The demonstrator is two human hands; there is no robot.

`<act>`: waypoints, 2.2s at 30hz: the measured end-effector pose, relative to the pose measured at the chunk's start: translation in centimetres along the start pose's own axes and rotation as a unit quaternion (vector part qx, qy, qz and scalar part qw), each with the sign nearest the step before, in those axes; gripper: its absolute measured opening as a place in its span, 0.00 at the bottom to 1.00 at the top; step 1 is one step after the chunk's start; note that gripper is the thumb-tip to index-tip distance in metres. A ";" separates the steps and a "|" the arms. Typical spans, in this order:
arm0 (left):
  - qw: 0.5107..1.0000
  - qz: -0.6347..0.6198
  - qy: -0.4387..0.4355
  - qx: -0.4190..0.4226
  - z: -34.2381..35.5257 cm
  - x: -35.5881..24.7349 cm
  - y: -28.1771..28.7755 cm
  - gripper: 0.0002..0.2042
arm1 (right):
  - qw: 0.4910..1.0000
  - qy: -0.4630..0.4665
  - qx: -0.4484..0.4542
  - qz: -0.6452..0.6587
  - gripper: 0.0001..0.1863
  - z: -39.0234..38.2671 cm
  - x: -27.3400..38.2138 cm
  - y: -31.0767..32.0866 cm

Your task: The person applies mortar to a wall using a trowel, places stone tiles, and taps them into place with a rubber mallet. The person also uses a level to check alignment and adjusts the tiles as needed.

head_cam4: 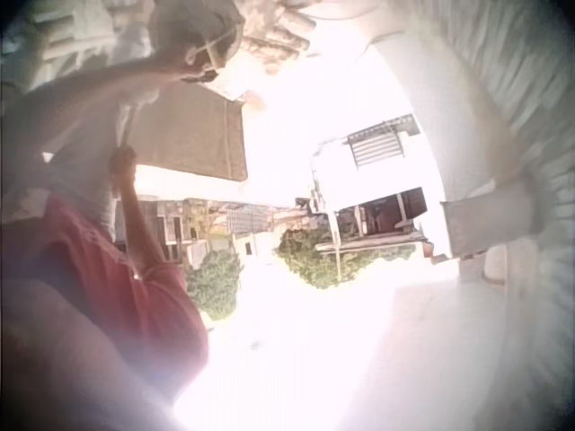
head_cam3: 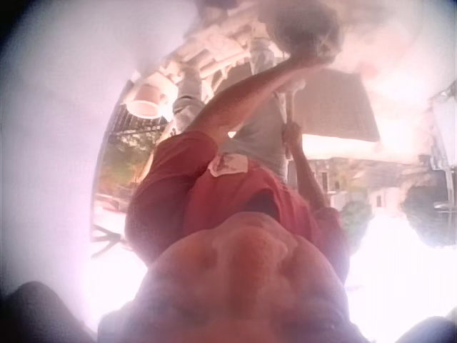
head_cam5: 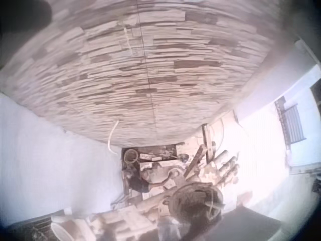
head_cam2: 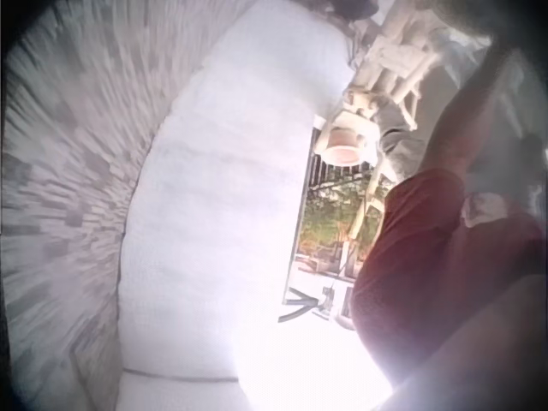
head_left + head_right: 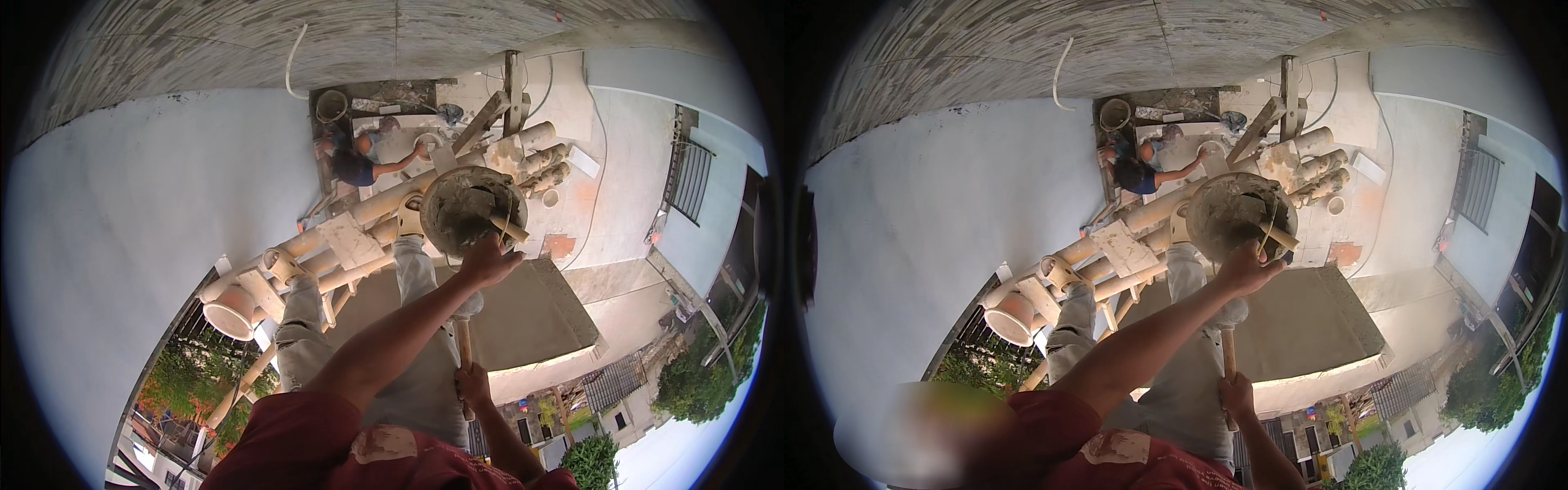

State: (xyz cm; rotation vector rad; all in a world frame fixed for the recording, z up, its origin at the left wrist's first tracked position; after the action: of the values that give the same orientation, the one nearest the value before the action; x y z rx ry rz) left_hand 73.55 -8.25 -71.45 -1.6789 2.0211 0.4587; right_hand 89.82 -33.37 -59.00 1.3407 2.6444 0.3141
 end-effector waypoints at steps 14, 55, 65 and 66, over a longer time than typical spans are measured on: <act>0.999 -0.045 0.012 0.023 12.9 4.4 -4.7 0.36 | 0.999 0.013 0.016 0.047 0.08 0.4 -1.2 0.3; 0.374 0.540 -0.158 -0.738 -82.8 0.3 68.5 0.17 | 0.989 0.119 -0.053 0.065 0.16 -16.4 7.1 -16.2; 0.435 0.332 -0.184 -0.817 -85.3 -3.7 69.6 0.29 | 0.734 0.573 0.048 0.363 0.11 -34.2 33.4 -10.1; 0.430 0.329 -0.201 -0.816 -85.2 -6.1 69.8 0.32 | 0.670 0.619 0.043 0.408 0.09 -37.0 35.5 -8.9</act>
State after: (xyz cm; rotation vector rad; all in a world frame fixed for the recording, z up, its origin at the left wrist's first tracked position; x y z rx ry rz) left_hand -6.09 -35.07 0.10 -0.7072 1.3203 3.4515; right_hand 53.45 -13.97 -27.21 3.1133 2.4083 1.7806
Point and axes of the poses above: each hand's wrist, its own z-axis towards the middle knuckle, its own y-axis out of the back of the hand, x = y × z, the point moved 8 cm from there along z, towards the middle knuckle, and after that the axes turned 6 degrees about y, right-handed, at the moved point
